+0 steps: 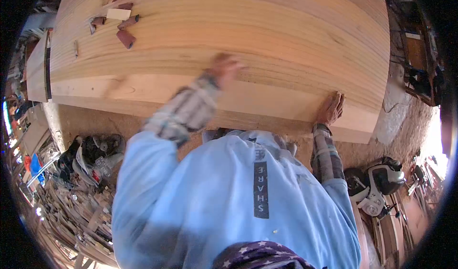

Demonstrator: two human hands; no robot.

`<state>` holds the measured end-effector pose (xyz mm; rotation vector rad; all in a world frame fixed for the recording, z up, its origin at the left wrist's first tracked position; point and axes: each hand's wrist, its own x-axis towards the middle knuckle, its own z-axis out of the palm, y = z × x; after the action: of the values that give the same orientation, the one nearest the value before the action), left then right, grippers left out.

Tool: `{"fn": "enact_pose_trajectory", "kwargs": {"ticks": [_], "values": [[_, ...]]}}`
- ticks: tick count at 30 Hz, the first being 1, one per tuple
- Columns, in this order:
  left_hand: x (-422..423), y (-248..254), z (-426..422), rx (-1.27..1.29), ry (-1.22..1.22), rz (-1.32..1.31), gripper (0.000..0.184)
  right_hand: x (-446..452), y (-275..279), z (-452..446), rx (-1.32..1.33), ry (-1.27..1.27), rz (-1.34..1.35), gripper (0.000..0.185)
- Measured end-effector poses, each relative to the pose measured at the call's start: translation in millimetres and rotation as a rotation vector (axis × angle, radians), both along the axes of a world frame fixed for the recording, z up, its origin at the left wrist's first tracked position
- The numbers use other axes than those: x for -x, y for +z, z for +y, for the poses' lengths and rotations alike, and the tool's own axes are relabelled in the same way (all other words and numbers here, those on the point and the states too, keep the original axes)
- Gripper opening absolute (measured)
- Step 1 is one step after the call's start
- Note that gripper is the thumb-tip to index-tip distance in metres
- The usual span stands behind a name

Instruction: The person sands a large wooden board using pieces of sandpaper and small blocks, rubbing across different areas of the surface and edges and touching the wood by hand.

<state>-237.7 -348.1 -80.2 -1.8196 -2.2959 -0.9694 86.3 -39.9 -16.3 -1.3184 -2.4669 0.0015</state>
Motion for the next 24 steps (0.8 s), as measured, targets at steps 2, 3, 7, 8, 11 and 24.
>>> {"fn": "enact_pose_trajectory", "kwargs": {"ticks": [2,3,7,8,11,24], "values": [[59,32,-85,0.189,0.043,0.001,0.031,0,0,1,-0.01,0.01,0.017,0.047],[83,58,-113,0.297,0.082,0.024,0.024,-2,0,1,-0.021,0.021,0.022,0.047],[87,57,-113,0.194,0.162,0.013,0.032,-1,-4,4,-0.006,-0.001,0.015,0.049],[63,25,-85,0.045,0.121,0.008,0.033,-3,-6,4,-0.011,0.013,0.009,0.047],[-30,3,43,0.031,-0.048,-0.199,0.036,-3,-7,4,-0.026,0.003,-0.013,0.046],[77,46,-86,0.568,0.017,-0.06,0.035,-7,-4,5,0.009,0.021,-0.002,0.049]]}}
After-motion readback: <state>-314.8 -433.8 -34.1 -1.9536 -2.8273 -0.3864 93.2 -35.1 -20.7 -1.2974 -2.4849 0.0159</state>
